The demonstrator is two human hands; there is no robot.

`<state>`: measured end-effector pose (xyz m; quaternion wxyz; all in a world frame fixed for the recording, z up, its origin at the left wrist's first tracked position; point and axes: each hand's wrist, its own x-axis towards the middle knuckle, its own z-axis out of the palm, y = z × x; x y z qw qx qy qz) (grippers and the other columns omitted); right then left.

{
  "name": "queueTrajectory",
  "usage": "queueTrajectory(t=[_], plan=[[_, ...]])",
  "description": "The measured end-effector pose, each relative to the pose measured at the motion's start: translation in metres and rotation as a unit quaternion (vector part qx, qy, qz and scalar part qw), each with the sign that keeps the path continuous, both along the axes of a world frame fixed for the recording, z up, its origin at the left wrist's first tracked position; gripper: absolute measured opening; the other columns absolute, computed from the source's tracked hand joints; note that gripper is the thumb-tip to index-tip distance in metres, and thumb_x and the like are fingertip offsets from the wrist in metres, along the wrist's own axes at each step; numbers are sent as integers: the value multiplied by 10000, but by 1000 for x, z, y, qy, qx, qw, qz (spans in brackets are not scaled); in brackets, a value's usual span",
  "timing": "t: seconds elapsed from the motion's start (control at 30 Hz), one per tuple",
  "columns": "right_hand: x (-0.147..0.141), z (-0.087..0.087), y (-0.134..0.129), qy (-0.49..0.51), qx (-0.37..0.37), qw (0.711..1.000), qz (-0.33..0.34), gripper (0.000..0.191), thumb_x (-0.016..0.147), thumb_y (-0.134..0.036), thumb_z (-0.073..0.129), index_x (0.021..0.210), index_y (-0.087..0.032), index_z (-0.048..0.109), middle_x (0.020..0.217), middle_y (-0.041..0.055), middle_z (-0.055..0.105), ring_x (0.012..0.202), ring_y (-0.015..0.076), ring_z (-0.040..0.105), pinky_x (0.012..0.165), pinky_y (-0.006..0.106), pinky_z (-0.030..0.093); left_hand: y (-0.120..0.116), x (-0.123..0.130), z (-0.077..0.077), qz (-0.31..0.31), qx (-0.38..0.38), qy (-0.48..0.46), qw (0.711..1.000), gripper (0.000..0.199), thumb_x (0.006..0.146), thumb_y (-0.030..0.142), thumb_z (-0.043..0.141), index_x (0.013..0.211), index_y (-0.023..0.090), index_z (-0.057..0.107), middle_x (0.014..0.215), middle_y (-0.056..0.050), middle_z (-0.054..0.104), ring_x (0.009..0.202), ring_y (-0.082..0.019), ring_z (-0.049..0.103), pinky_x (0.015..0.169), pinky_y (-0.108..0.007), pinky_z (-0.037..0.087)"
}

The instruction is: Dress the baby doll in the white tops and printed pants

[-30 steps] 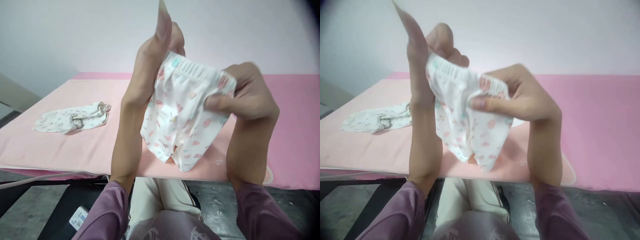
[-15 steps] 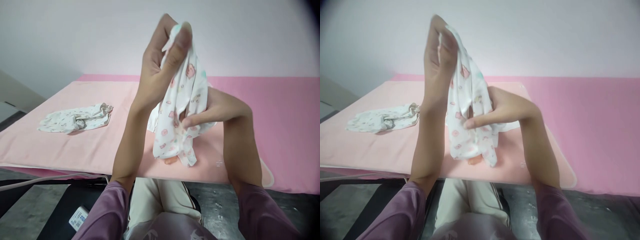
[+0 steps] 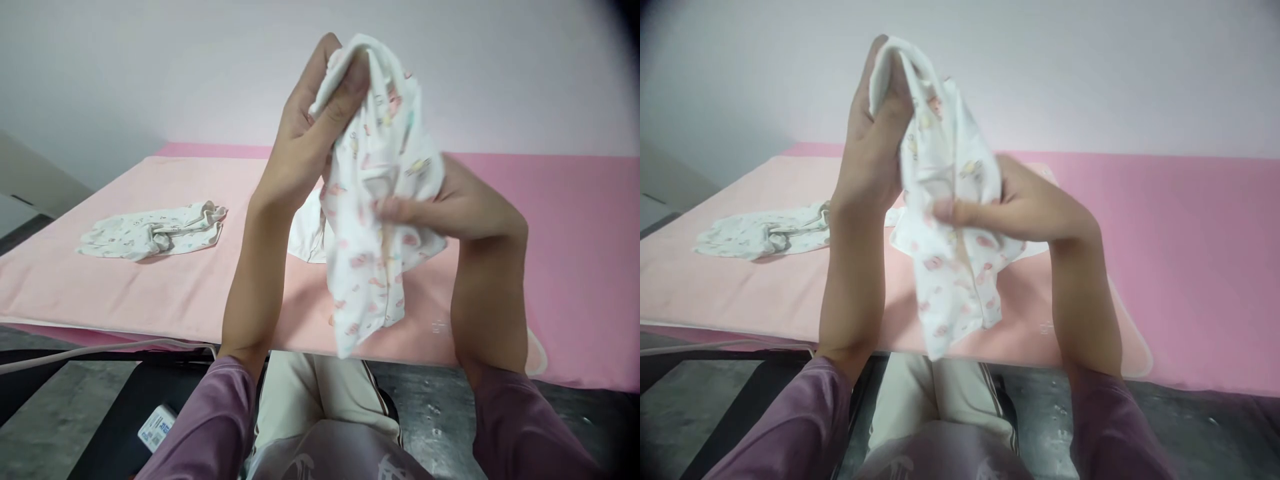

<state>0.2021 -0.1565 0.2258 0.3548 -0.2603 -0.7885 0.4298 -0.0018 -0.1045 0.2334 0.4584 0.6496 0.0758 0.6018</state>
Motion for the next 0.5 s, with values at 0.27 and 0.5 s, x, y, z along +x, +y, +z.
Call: queueTrajectory(t=[0.27,0.5], plan=[[-7,-7,7,121,62,990,-41,226,971,-482,844,1125,-322,803,1136,-5,832,1146,308,798,987,457,706,16,-17,-9,-4,-101,134,986,268,1093,380,624,1002,152,731,891,7,663,1034,-202,783,890,-312,626],[8,-7,10,-31,-22,999,21,451,856,-477,941,1224,-253,806,1147,10,820,1163,333,788,1016,477,691,23,-23,-26,-16,-45,69,996,147,1041,259,729,1144,160,696,1069,1,710,1294,-245,738,1077,-388,612]])
